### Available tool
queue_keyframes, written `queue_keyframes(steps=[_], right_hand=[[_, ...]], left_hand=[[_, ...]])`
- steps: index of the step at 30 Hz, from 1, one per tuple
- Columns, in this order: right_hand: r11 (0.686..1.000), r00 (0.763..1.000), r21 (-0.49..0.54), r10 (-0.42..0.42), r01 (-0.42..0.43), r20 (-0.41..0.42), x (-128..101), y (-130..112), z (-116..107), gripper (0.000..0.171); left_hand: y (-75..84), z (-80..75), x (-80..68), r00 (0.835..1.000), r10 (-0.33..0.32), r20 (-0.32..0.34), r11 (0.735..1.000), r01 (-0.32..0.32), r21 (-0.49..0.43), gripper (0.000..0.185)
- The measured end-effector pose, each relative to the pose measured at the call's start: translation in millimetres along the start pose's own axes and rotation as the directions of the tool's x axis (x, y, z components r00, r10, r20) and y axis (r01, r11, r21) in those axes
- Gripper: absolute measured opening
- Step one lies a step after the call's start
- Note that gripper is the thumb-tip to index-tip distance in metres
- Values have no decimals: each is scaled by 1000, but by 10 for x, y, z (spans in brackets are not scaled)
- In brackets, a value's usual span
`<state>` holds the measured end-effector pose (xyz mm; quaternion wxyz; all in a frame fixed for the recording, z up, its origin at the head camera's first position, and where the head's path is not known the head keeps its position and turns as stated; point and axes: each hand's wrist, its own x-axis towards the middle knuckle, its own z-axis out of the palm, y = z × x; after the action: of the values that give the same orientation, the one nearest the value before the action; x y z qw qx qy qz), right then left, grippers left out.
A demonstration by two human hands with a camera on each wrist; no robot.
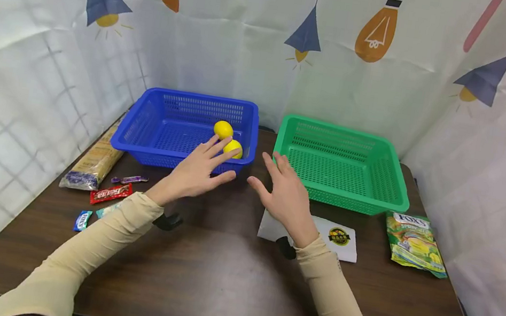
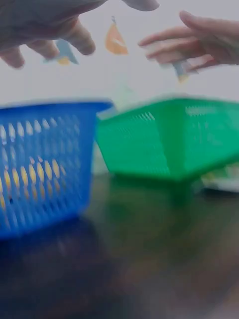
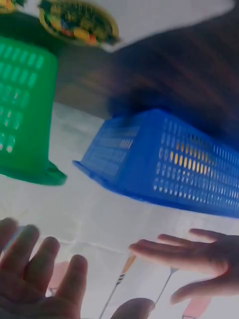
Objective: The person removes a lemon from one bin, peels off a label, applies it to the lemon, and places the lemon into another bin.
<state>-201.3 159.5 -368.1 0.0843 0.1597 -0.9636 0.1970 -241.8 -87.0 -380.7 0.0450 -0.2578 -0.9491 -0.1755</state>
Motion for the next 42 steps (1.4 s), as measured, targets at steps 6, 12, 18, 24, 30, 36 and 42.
queue_keyframes(steps=[6, 12, 18, 24, 30, 36, 42], right_hand=[[993, 997, 102, -50, 55, -50, 294, -93, 20, 59], [992, 999, 123, 33, -38, 39, 603, -118, 118, 58], [988, 993, 104, 109, -112, 40, 787, -89, 300, 49], [974, 992, 189, 123, -122, 9, 854, -101, 393, 33], [965, 990, 220, 140, -143, 26, 868, -159, 394, 32], [956, 984, 233, 169, -177, 55, 861, -181, 392, 26], [951, 983, 248, 176, -185, 60, 858, -185, 363, 27]], left_hand=[[-139, -377, 271, 998, -2, 70, 976, 17, -218, 76], [-224, -671, 584, 972, -29, 232, 958, 94, -272, 66], [-442, -848, 937, 898, -68, 435, 939, 204, -275, 68], [-763, -883, 1175, 736, -228, 638, 829, 490, -269, 78], [-1088, -774, 1289, 598, -345, 723, 752, 638, -169, 71], [-1254, -532, 1290, 523, -409, 748, 724, 684, -83, 70], [-1274, -396, 1311, 463, -368, 807, 801, 598, 22, 77]])
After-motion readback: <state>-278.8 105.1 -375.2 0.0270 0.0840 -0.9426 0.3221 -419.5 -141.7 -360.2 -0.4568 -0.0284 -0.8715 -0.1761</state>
